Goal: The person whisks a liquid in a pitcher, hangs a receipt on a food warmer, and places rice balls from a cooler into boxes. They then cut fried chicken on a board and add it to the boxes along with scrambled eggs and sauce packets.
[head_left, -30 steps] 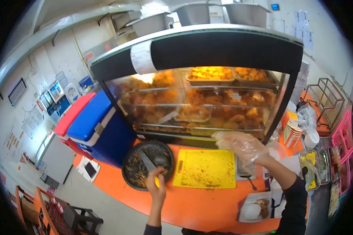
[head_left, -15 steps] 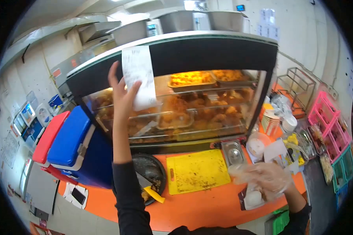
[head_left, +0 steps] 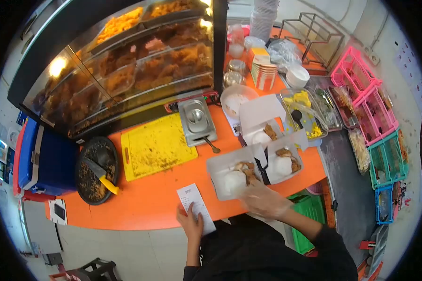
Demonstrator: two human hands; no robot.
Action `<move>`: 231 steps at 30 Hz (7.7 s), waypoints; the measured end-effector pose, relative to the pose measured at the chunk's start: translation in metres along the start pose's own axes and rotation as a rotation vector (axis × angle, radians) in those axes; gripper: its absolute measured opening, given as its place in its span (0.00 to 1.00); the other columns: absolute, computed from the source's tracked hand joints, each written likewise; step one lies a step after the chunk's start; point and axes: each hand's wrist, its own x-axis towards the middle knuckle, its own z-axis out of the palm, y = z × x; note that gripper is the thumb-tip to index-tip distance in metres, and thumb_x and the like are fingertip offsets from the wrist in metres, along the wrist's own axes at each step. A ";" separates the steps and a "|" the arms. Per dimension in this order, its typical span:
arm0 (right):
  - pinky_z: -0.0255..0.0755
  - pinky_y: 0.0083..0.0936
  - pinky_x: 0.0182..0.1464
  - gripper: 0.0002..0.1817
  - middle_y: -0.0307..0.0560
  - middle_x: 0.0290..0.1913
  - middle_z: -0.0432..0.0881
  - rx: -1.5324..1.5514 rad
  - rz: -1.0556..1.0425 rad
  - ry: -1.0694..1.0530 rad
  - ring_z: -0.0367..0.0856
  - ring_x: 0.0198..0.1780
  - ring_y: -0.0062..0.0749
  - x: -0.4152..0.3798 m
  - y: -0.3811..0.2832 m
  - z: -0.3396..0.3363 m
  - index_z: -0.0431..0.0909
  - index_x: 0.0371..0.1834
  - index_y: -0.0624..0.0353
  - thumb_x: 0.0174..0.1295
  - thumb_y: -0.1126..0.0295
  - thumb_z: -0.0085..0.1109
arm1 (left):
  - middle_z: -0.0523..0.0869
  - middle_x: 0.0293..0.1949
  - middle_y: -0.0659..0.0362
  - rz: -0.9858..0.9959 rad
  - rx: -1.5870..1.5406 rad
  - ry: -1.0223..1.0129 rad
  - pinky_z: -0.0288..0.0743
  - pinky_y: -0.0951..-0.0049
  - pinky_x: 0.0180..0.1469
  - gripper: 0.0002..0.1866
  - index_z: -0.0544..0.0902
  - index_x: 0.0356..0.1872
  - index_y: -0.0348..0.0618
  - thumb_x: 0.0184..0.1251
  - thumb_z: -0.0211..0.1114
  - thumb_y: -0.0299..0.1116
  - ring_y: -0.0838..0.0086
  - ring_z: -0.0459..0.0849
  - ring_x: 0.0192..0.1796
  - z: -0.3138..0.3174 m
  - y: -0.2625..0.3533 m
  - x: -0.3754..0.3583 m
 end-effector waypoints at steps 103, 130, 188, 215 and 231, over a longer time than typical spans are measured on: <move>0.68 0.45 0.39 0.32 0.64 0.40 0.77 0.478 0.929 0.025 0.76 0.40 0.56 -0.102 0.453 0.064 0.40 0.69 0.49 0.60 0.68 0.38 | 0.67 0.56 0.44 -0.165 -0.344 0.212 0.55 0.62 0.62 0.29 0.63 0.59 0.32 0.50 0.42 0.12 0.52 0.64 0.60 0.410 0.325 0.142; 0.73 0.37 0.32 0.22 0.60 0.41 0.70 0.339 0.290 -0.131 0.78 0.34 0.48 -0.175 0.342 0.043 0.62 0.50 0.64 0.60 0.59 0.47 | 0.78 0.46 0.51 -0.260 -0.694 0.333 0.67 0.71 0.51 0.16 0.70 0.53 0.30 0.68 0.44 0.28 0.69 0.76 0.48 0.424 0.318 0.140; 0.66 0.31 0.51 0.28 0.57 0.54 0.66 0.311 0.622 0.485 0.69 0.53 0.46 -0.145 0.152 0.011 0.62 0.60 0.61 0.52 0.77 0.52 | 0.75 0.46 0.46 0.128 -0.457 -0.672 0.65 0.63 0.55 0.20 0.66 0.52 0.33 0.62 0.52 0.34 0.56 0.73 0.51 0.211 0.235 -0.037; 0.71 0.40 0.37 0.32 0.61 0.38 0.76 0.168 0.857 0.399 0.77 0.36 0.50 -0.128 0.448 0.132 0.50 0.65 0.60 0.53 0.76 0.43 | 0.75 0.44 0.59 0.511 0.275 -0.232 0.58 0.53 0.60 0.18 0.73 0.47 0.43 0.51 0.54 0.25 0.68 0.72 0.50 0.394 0.317 0.091; 0.67 0.48 0.42 0.21 0.68 0.45 0.74 0.558 0.987 -0.176 0.77 0.36 0.59 -0.148 0.367 0.000 0.61 0.59 0.55 0.64 0.60 0.39 | 0.75 0.40 0.50 0.104 -0.228 0.167 0.59 0.57 0.59 0.16 0.66 0.50 0.36 0.60 0.53 0.23 0.61 0.73 0.49 0.386 0.347 0.078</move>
